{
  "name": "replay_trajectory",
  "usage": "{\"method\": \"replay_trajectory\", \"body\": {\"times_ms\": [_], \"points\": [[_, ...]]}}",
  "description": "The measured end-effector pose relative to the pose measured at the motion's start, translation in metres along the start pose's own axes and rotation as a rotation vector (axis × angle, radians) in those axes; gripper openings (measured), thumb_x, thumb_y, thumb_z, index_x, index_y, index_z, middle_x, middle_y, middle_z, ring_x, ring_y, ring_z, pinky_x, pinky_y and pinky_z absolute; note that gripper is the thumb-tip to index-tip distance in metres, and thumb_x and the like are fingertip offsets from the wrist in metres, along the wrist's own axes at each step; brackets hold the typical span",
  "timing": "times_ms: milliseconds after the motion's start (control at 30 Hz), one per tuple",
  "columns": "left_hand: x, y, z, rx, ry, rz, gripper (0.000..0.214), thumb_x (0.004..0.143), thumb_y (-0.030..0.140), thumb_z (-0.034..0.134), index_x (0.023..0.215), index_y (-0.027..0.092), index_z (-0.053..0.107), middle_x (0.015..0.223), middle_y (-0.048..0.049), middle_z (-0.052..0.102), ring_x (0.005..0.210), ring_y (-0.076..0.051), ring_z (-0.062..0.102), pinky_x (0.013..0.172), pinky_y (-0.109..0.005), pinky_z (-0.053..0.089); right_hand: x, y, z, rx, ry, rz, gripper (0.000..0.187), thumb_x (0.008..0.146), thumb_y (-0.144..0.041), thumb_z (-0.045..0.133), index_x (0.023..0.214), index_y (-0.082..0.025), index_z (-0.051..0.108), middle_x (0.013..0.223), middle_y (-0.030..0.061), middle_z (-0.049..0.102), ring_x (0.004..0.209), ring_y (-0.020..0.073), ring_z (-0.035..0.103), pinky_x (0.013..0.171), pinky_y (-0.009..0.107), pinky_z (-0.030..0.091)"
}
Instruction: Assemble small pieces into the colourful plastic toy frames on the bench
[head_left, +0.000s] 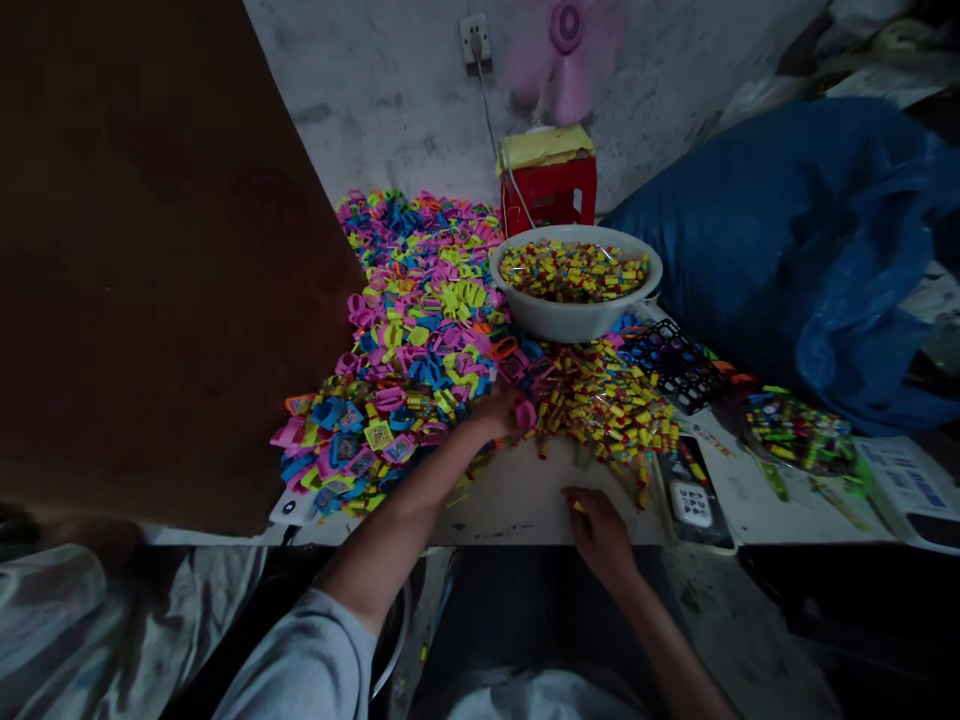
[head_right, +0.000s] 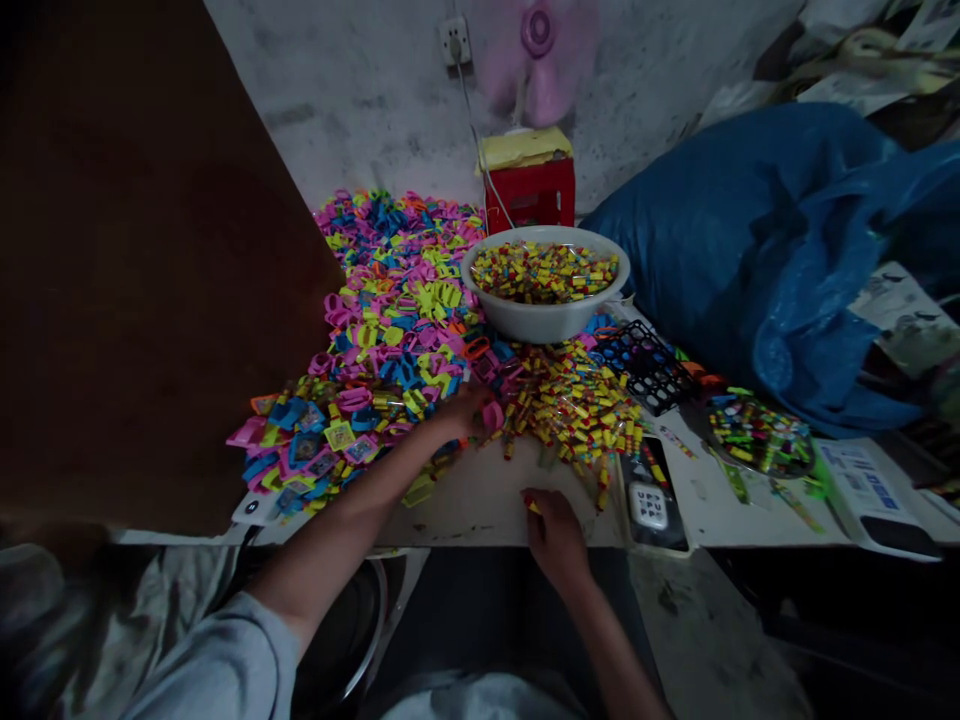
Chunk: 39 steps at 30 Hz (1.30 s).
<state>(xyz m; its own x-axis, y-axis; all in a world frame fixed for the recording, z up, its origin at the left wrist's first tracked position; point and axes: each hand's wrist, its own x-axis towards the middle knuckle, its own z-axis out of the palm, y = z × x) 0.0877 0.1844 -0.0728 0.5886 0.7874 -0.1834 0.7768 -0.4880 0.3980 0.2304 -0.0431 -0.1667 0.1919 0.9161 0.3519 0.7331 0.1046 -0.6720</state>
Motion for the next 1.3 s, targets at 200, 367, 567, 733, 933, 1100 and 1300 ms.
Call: {"method": "replay_trajectory", "body": {"times_ms": [200, 367, 567, 733, 933, 1100, 1300], "points": [[-0.004, 0.009, 0.004, -0.235, 0.047, 0.059, 0.043, 0.068, 0.024, 0.076, 0.108, 0.016, 0.064, 0.115, -0.0096, 0.065, 0.108, -0.026, 0.06, 0.093, -0.033, 0.048, -0.001, 0.001, 0.001, -0.033, -0.024, -0.025, 0.03, 0.087, -0.013, 0.042, 0.105, -0.016, 0.066, 0.092, 0.0101, 0.07, 0.089, 0.0226, 0.066, 0.079, 0.036, 0.054], [-0.007, 0.012, 0.002, -0.416, 0.033, 0.06, 0.045, 0.074, 0.022, 0.068, 0.117, 0.015, 0.06, 0.113, -0.008, 0.067, 0.101, -0.023, 0.063, 0.085, -0.031, 0.051, -0.001, 0.003, 0.003, -0.055, -0.029, -0.033, 0.03, 0.085, -0.012, 0.042, 0.103, -0.017, 0.066, 0.091, 0.0101, 0.07, 0.088, 0.0232, 0.064, 0.079, 0.036, 0.053], [-0.033, 0.028, 0.007, -0.538, -0.062, 0.141, 0.042, 0.075, 0.027, 0.068, 0.115, 0.015, 0.063, 0.116, -0.0077, 0.068, 0.105, -0.024, 0.063, 0.088, -0.031, 0.05, 0.0, 0.002, 0.005, -0.063, -0.032, -0.054, 0.03, 0.085, -0.012, 0.043, 0.101, -0.018, 0.067, 0.095, 0.0099, 0.071, 0.089, 0.0238, 0.064, 0.082, 0.038, 0.051], [-0.055, 0.04, 0.012, -0.594, -0.124, 0.224, 0.027, 0.078, 0.023, 0.065, 0.104, 0.016, 0.069, 0.108, -0.0072, 0.072, 0.101, -0.022, 0.065, 0.089, -0.03, 0.05, 0.0, 0.001, 0.004, -0.068, -0.027, -0.053, 0.027, 0.088, -0.016, 0.042, 0.102, -0.019, 0.066, 0.095, 0.0095, 0.071, 0.089, 0.0232, 0.064, 0.082, 0.038, 0.051], [-0.07, 0.05, 0.02, -0.626, 0.007, 0.258, 0.018, 0.079, 0.016, 0.057, 0.089, 0.019, 0.071, 0.107, -0.0048, 0.069, 0.107, -0.02, 0.061, 0.099, -0.032, 0.044, -0.001, -0.006, 0.0, -0.089, -0.013, -0.026, 0.034, 0.092, -0.038, 0.054, 0.117, -0.015, 0.06, 0.105, 0.013, 0.069, 0.095, 0.0259, 0.063, 0.084, 0.039, 0.05], [-0.072, 0.052, 0.03, -0.694, 0.159, 0.143, 0.015, 0.074, 0.016, 0.062, 0.087, 0.02, 0.068, 0.116, -0.0064, 0.066, 0.115, -0.023, 0.058, 0.107, -0.037, 0.038, -0.001, -0.04, 0.003, -0.156, -0.177, -0.184, 0.049, 0.085, -0.051, 0.065, 0.121, -0.017, 0.06, 0.095, 0.0096, 0.069, 0.088, 0.025, 0.061, 0.08, 0.037, 0.044], [-0.086, 0.049, 0.021, -0.903, 0.263, -0.04, 0.015, 0.083, 0.025, 0.055, 0.096, 0.02, 0.062, 0.108, -0.0057, 0.066, 0.108, -0.019, 0.06, 0.1, -0.033, 0.044, 0.012, -0.068, 0.021, -0.307, -0.326, -0.32, 0.019, 0.091, -0.028, 0.06, 0.109, -0.027, 0.068, 0.087, 0.0042, 0.069, 0.084, 0.0219, 0.06, 0.078, 0.034, 0.036]]}}
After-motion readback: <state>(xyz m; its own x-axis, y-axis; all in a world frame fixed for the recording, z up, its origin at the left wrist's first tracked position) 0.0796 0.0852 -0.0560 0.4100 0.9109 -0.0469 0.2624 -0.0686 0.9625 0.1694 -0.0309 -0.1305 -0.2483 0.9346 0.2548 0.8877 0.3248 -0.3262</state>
